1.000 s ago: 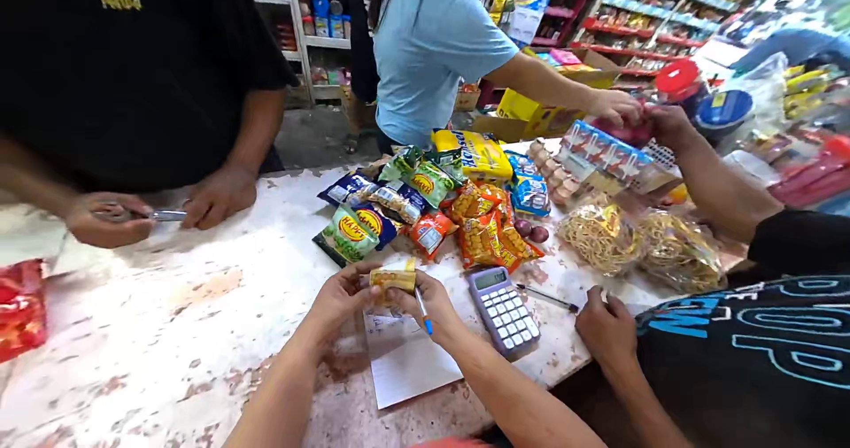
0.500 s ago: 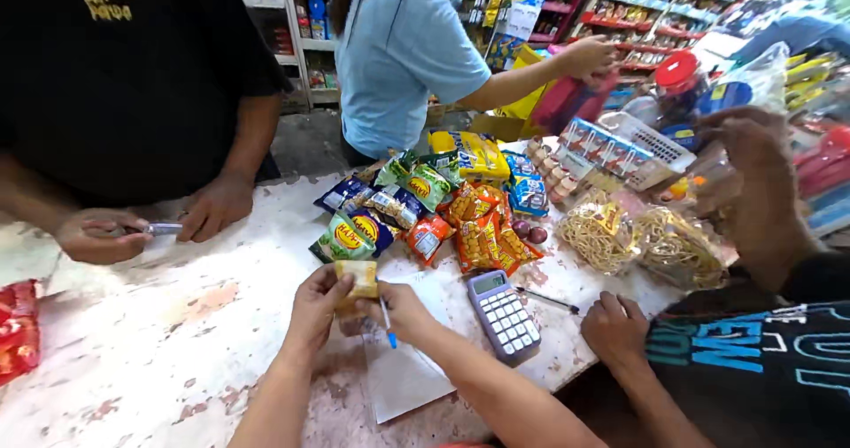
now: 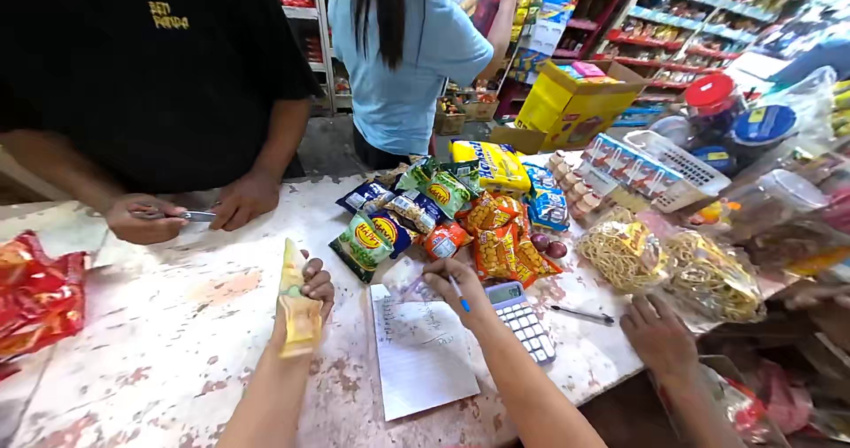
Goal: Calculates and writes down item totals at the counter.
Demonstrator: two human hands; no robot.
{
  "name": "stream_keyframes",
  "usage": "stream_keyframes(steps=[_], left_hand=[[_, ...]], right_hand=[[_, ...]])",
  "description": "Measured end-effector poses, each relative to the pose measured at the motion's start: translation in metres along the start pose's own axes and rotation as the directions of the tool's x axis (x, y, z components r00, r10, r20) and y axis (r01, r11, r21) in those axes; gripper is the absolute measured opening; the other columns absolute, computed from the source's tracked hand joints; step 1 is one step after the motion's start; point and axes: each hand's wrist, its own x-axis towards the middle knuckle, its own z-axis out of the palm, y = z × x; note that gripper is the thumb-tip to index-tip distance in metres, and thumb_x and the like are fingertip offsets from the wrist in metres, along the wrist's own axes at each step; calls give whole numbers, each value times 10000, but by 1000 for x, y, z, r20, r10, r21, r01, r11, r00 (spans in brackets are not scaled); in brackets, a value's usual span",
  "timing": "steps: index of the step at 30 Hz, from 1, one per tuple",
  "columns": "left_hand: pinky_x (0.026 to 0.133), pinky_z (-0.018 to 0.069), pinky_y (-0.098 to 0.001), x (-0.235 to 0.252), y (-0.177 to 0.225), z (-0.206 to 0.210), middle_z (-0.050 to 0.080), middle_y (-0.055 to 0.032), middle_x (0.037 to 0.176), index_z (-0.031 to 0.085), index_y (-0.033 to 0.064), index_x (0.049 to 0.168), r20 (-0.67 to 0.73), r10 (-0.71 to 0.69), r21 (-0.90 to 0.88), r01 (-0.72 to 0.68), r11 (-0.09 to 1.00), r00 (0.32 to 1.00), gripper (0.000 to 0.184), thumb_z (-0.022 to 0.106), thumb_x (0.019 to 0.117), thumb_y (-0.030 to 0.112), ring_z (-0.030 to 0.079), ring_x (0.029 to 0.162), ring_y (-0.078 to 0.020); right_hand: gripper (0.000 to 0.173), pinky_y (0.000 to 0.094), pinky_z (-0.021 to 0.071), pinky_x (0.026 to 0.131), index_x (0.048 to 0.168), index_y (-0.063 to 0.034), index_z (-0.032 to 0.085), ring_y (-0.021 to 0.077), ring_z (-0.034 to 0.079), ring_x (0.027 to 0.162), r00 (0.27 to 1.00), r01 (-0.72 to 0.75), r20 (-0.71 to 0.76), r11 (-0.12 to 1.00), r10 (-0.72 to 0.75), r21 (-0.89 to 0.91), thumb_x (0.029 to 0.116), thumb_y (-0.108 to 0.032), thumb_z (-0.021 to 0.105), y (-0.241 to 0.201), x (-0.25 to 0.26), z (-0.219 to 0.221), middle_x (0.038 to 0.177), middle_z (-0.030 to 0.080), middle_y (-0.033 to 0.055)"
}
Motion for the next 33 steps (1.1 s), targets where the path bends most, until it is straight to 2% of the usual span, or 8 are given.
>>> stream_keyframes(steps=[4,7,9,12,16,24,29,33], left_hand=[[473,503,-115,-5,-12,15,581,47,768,491,130,1153,-87,-186,234,202,951,979,284,301,1120,339,546,503,4],[454,444,-99,-8,-25,27,551,86,724,518,148,1091,-258,-252,542,356,762,933,99,523,1047,237,495,504,37],[454,454,-107,-9,-29,33,589,53,757,525,129,1059,-351,-291,615,454,645,890,95,433,1068,152,530,525,23],[710,609,-244,-10,-32,38,740,-68,1110,530,61,1240,-392,-278,669,479,568,877,227,367,1100,133,735,878,-118],[921,595,-352,-10,-32,22,717,-110,1243,624,36,1256,-242,-313,736,384,557,918,281,448,1069,152,724,1053,-194],[696,624,-258,-8,-41,36,737,-8,842,620,58,1065,-350,-55,796,328,509,935,253,379,1105,121,721,735,-86],[695,627,-263,-6,-42,32,733,17,828,643,56,1040,-306,17,890,279,361,952,178,471,1073,87,717,727,-68],[719,611,-242,-7,-48,27,725,7,863,642,39,1105,-252,36,929,231,289,967,141,514,1052,65,705,756,-62]], right_hand=[[340,221,532,691,1234,37,611,53,618,749,996,-87,-6,974,91,208,901,18,681,5,1,-1,908,676,37],[350,234,555,769,1196,49,607,70,639,813,993,-74,-64,951,98,301,859,94,693,0,0,4,937,674,56],[343,242,562,784,1174,63,608,76,644,831,991,-25,-118,951,64,309,844,113,690,-2,-1,10,955,672,71],[263,252,567,795,1118,78,647,74,658,851,987,132,-98,988,-124,82,862,47,700,-4,-4,19,972,694,94],[128,336,585,796,1025,49,710,150,684,850,932,359,117,921,-344,-150,903,20,682,-3,-10,27,971,717,136],[87,493,513,954,883,-66,740,335,669,1128,722,682,443,656,-532,-323,909,-31,664,9,-40,14,1191,745,106],[163,312,529,900,932,-12,742,119,684,905,852,432,343,901,-397,-31,949,-168,699,25,-91,-27,895,745,56],[592,263,585,726,1167,-125,615,35,694,731,993,92,46,944,-112,317,1038,-634,341,44,-109,-45,807,730,-89]])
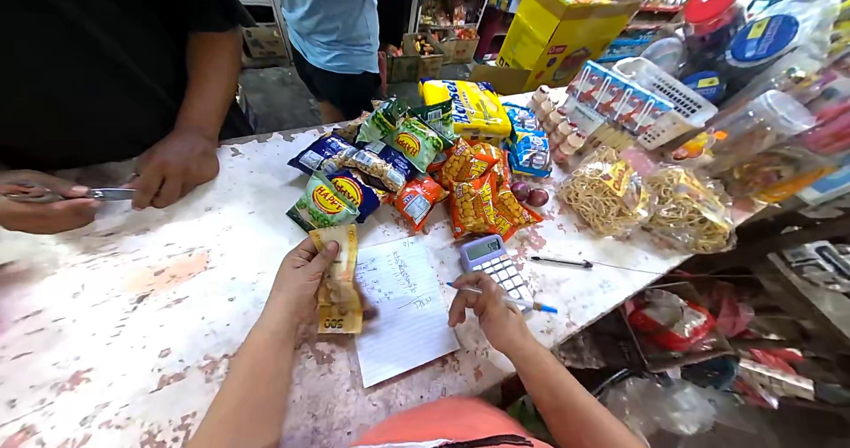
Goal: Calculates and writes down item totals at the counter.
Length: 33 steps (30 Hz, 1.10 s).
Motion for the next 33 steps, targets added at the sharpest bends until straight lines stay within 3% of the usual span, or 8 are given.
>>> stream_keyframes(steps=[1,3,6,9,14,18,23,33], left_hand=[[721,604,-227,0,-1,1,719,13,889,611,42,1159,29,17,28,-17,999,999,146,522,1044,52,699,768,-50],[719,598,-206,0,-3,1,709,26,954,504,62,1294,91,35,45,-39,998,995,276,538,1023,27,695,792,-30],[693,591,-198,-1,-3,-2,708,28,1011,386,91,1411,138,-4,73,-6,997,990,488,601,977,40,697,794,-30],[748,608,-220,-3,-2,-2,714,9,1052,327,99,1492,196,-46,127,21,992,980,671,657,912,33,714,838,-55],[786,617,-274,-5,0,1,712,-66,1140,353,161,1539,209,-115,201,72,977,971,764,686,890,-66,729,897,-125],[796,611,-260,-3,0,2,717,-62,1131,358,157,1542,205,-134,217,88,972,970,782,686,878,-95,726,901,-110],[779,612,-254,-4,0,2,724,-54,1121,377,167,1536,205,-150,232,101,967,967,781,693,873,-99,730,880,-108],[773,614,-263,-2,-1,2,713,-57,1134,383,167,1529,197,-150,266,95,959,969,775,685,873,-113,725,886,-112]], right_hand=[[626,263,576,751,1197,-98,608,40,692,751,997,-39,-62,999,40,19,1057,-618,288,3,-2,-1,827,733,-82],[504,245,574,776,1066,-71,668,36,685,793,981,-77,-179,997,81,28,1116,-374,268,5,-2,3,871,730,-67],[319,207,568,708,903,-64,643,15,648,712,941,-172,-296,985,166,7,1080,-144,390,-1,7,19,791,669,-70],[175,210,546,629,925,-47,600,32,617,635,932,-171,-325,985,162,1,1053,-129,515,6,19,27,739,639,-39],[242,164,483,560,723,-97,591,-15,564,551,940,-186,-315,970,129,-157,911,-122,740,19,21,34,610,597,-83],[246,154,471,568,704,-97,604,-38,554,561,954,-148,-288,965,82,-218,909,-127,737,24,19,36,612,601,-93],[282,139,370,524,622,-115,544,-62,446,533,968,-110,-249,944,31,-312,874,-78,666,25,18,36,571,494,-114],[266,144,386,521,634,-113,551,-48,462,528,947,-160,-316,945,64,-287,872,-56,653,26,20,36,568,504,-104]])
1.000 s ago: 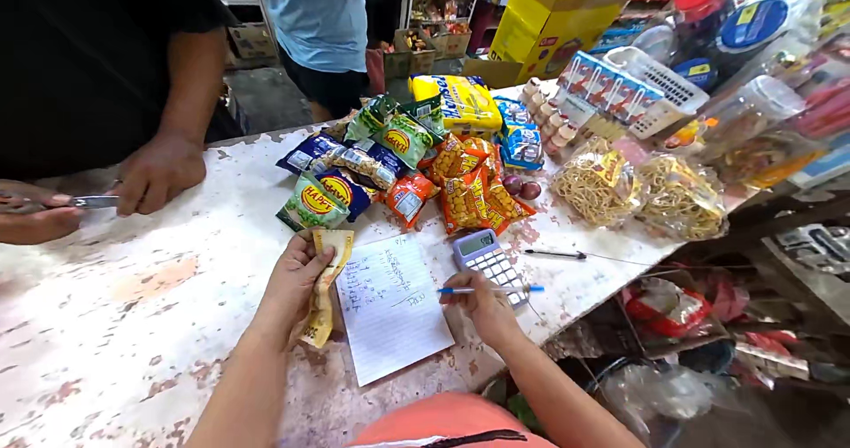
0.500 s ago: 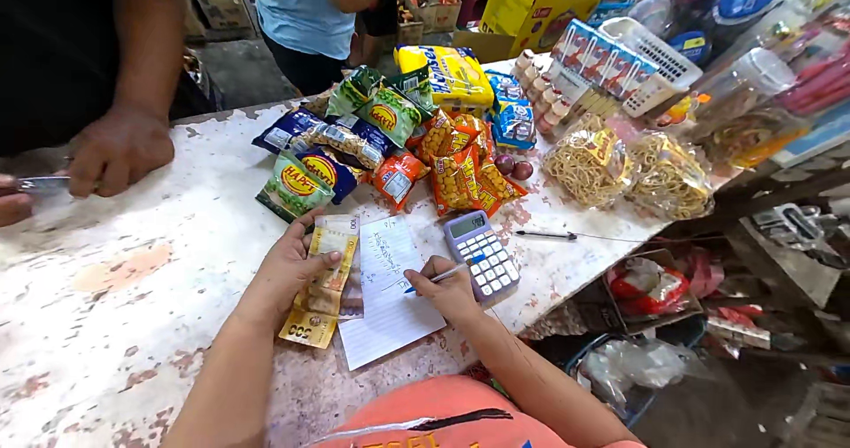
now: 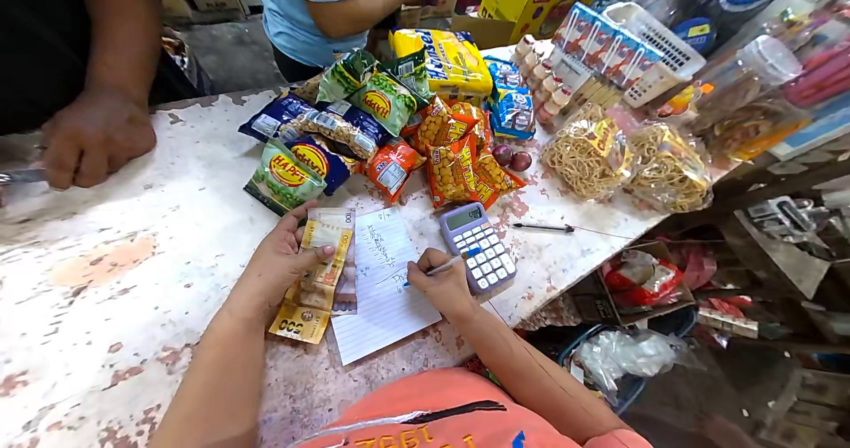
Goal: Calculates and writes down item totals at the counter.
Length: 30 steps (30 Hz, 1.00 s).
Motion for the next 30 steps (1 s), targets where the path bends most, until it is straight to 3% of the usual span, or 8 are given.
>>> stream_keyframes(steps=[11,13,16,18,22,23,26,30], left_hand=[[793,610,-257,3,-1,0,713,-38,1143,380,180,1533,5,12,25,-12,1000,1000,777,694,876,-92,723,909,-104],[805,609,-256,4,-5,0,712,-44,1159,383,171,1536,12,34,13,-34,999,999,771,690,877,-85,722,928,-103],[815,613,-250,6,-4,1,707,-55,1183,366,134,1541,18,67,1,-67,998,998,758,676,882,-76,724,956,-104],[807,614,-252,3,-4,3,709,-59,1184,357,123,1543,8,57,9,-57,998,998,754,663,884,-79,726,952,-105],[813,618,-259,4,-4,2,708,-57,1192,355,97,1536,13,69,7,-69,998,998,752,661,869,-66,726,965,-106],[814,620,-264,4,-5,2,706,-61,1198,355,96,1536,15,71,-1,-71,998,997,748,660,874,-68,727,969,-111],[813,614,-251,4,-6,2,701,-48,1199,350,100,1537,8,71,2,-71,997,997,738,651,880,-50,720,970,-91],[807,615,-239,6,-9,2,696,-25,1192,342,106,1542,11,90,13,-91,996,996,743,646,876,-19,718,963,-75]], right_hand=[[306,152,347,498,599,-132,491,-45,419,506,998,61,-38,998,-60,22,857,-27,618,10,5,-4,540,450,-106],[268,161,384,533,644,-95,546,-41,456,543,995,97,-33,995,-97,-2,894,-68,638,9,4,-2,581,498,-87],[259,303,512,641,734,24,677,112,612,655,956,282,111,953,-270,-114,921,-150,718,-4,-8,10,682,642,70],[262,420,531,630,707,15,666,241,667,671,918,388,193,885,-346,-257,904,-151,713,-9,-18,18,671,650,129],[195,428,553,669,722,-20,690,248,691,710,874,401,-36,762,-484,-509,900,-98,668,1,-16,-41,707,685,114],[218,403,559,694,780,-4,707,218,684,729,885,327,-129,796,-447,-510,935,-153,671,4,-17,-66,744,692,112],[335,405,564,915,1257,4,655,187,695,1007,951,72,-243,901,-192,-428,1041,-234,559,9,-28,-129,1136,719,135],[386,385,552,1010,1327,41,611,192,683,1166,975,103,-144,921,-168,-375,1075,-223,484,31,-52,-148,1283,688,170]])
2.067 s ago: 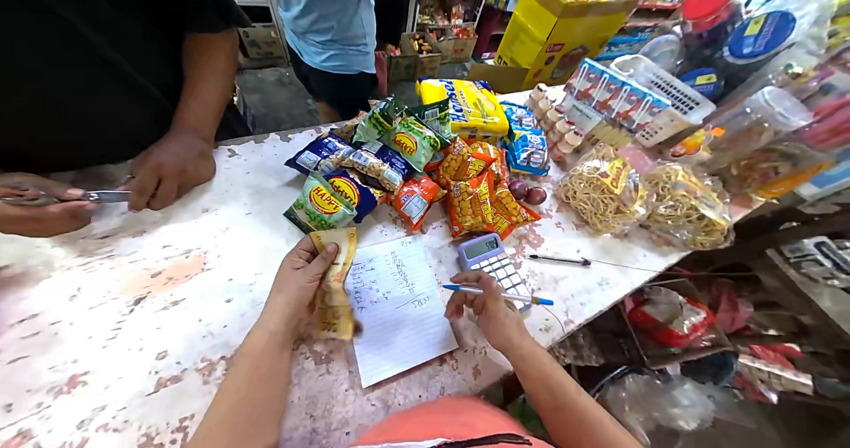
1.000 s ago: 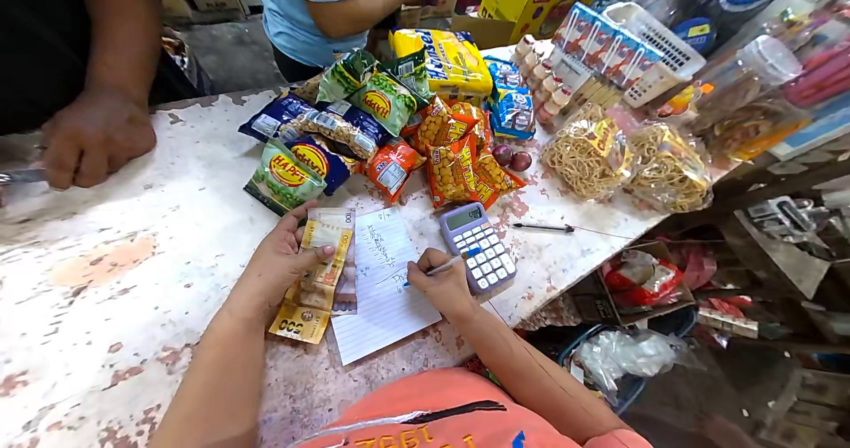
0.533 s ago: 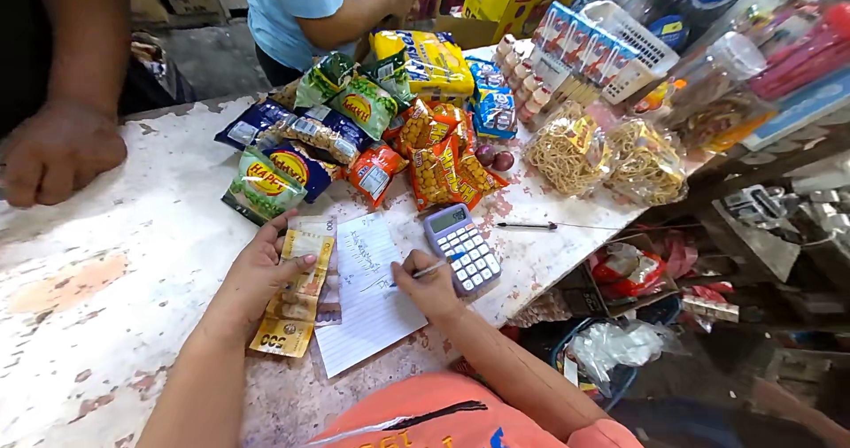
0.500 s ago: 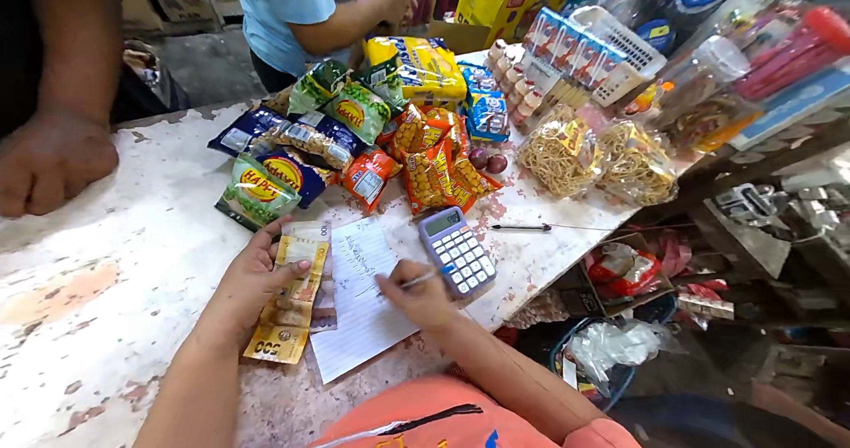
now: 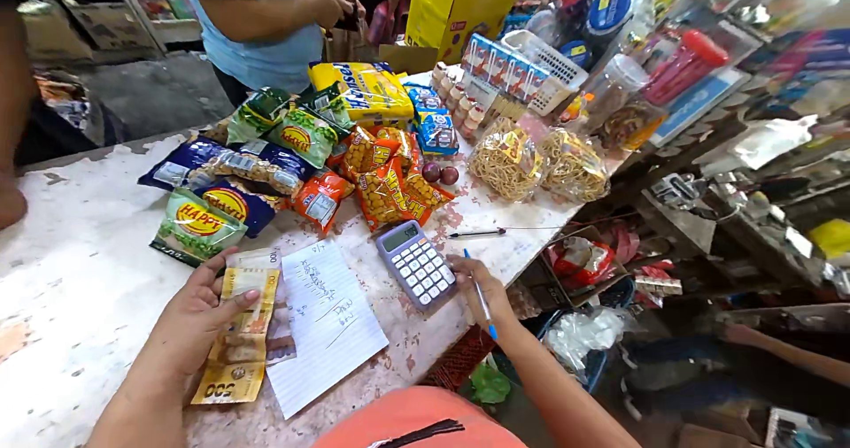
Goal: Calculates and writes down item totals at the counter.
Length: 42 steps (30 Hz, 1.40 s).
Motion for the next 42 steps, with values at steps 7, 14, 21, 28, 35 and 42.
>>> stream_keyframes(steps=[7,14,21,28,35,42], left_hand=[[821,603,-224,-2,-1,0,685,-28,1203,346,77,1526,-18,25,31,-24,999,1000,723,632,869,-19,707,980,-59],[793,607,-223,0,0,0,703,-32,1153,337,69,1531,-29,14,-8,-14,1000,999,742,619,858,-63,718,938,-66],[797,609,-227,0,1,1,702,-36,1178,353,71,1522,-20,20,-25,-21,999,1000,726,623,859,-53,719,954,-73],[797,612,-234,1,-2,-1,703,-42,1179,345,75,1531,-17,18,-21,-18,1000,1000,746,637,853,-31,724,946,-82],[805,604,-224,0,-2,-5,694,-6,1175,359,84,1517,-16,27,-30,-27,999,1000,750,670,836,42,710,953,-56],[761,614,-222,-10,5,-3,713,38,994,511,52,1290,-96,-31,-85,23,996,995,477,672,844,3,712,853,-31]], right_hand=[[362,474,514,1016,1293,-33,670,320,632,1225,997,61,52,978,-52,-201,1048,-255,522,-15,-10,14,1293,695,129],[256,463,549,876,1160,-64,725,333,676,1035,999,40,42,942,-28,-335,1018,-159,534,-41,12,11,1076,741,119],[230,427,564,773,1071,-71,732,293,680,922,978,204,36,920,-204,-335,900,-77,579,-43,-5,22,961,740,95],[189,333,561,807,1004,-124,707,229,687,951,933,349,68,848,-352,-398,884,-76,570,-43,-34,35,986,757,34],[139,256,531,813,1001,-118,656,183,658,908,879,404,-135,865,-457,-299,915,-85,552,-39,-37,38,1014,743,59],[114,235,520,770,1010,-118,626,183,647,890,855,427,-172,852,-490,-304,932,-96,546,-32,-37,42,1067,732,75]])
